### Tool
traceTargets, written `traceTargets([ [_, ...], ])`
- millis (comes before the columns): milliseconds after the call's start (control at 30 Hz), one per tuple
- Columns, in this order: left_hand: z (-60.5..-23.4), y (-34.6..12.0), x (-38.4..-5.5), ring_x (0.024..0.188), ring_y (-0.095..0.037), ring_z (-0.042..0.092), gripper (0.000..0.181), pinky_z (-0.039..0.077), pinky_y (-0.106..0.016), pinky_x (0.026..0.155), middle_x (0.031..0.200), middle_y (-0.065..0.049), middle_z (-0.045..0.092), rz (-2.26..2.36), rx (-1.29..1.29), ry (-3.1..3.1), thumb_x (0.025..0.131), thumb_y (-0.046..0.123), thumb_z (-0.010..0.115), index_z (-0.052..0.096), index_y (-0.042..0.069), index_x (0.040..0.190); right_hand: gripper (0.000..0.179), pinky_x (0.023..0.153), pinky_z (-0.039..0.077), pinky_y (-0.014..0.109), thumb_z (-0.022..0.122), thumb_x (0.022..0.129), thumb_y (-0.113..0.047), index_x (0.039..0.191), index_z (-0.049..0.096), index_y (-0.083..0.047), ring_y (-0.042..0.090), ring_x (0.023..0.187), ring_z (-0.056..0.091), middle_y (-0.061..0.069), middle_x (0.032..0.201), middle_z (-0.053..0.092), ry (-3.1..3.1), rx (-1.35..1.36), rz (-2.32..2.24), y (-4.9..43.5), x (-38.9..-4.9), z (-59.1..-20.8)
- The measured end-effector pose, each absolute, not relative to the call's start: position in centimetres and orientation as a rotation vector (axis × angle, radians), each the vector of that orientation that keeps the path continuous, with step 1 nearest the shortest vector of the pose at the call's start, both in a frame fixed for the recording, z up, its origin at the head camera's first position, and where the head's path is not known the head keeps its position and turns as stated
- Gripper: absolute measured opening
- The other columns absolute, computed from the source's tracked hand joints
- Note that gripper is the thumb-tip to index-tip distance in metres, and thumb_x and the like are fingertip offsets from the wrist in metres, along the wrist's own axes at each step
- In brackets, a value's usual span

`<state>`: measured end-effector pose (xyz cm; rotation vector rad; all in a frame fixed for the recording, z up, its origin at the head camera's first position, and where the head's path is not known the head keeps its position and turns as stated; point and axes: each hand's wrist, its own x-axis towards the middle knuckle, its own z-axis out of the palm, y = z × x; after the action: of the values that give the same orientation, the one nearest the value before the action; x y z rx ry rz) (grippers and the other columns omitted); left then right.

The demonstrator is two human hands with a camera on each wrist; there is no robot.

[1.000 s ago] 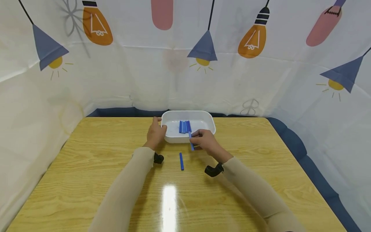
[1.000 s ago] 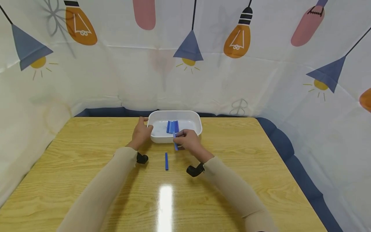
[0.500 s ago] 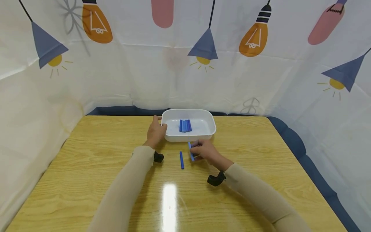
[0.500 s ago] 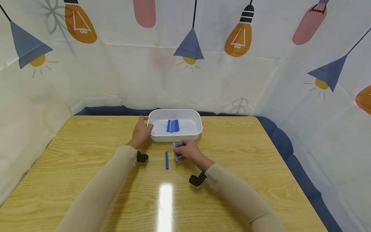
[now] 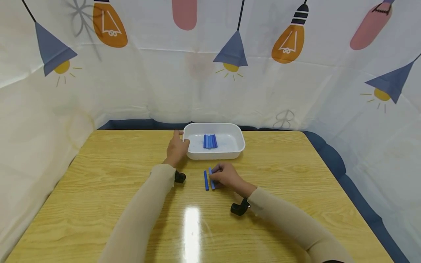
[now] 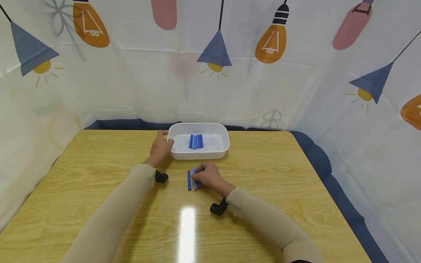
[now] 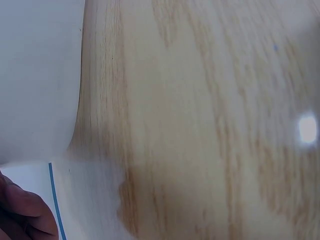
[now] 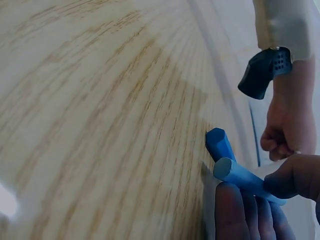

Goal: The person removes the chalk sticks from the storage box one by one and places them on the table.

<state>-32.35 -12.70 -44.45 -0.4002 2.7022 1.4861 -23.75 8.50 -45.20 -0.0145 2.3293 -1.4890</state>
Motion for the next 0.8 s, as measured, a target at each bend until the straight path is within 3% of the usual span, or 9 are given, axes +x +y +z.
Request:
traceTargets([
  [800, -44.86, -12.73, -32.74, 0.110, -0.028, 0.054, 0.051, 0.046, -0.046, 0.094, 0.131, -0.014, 0.055, 1.481, -0.397, 2.714, 0.094, 0.030, 0.047, 0.033, 0.019, 0.141, 0.019, 0.059, 0.056, 0.029, 0.069, 0.077, -0.007, 0.095, 0.064, -0.001, 0.015, 0.063, 0.065, 0.010, 0.083, 0.067, 2.420, -0.098, -1.389, 8.37, -23.89, -45.64],
])
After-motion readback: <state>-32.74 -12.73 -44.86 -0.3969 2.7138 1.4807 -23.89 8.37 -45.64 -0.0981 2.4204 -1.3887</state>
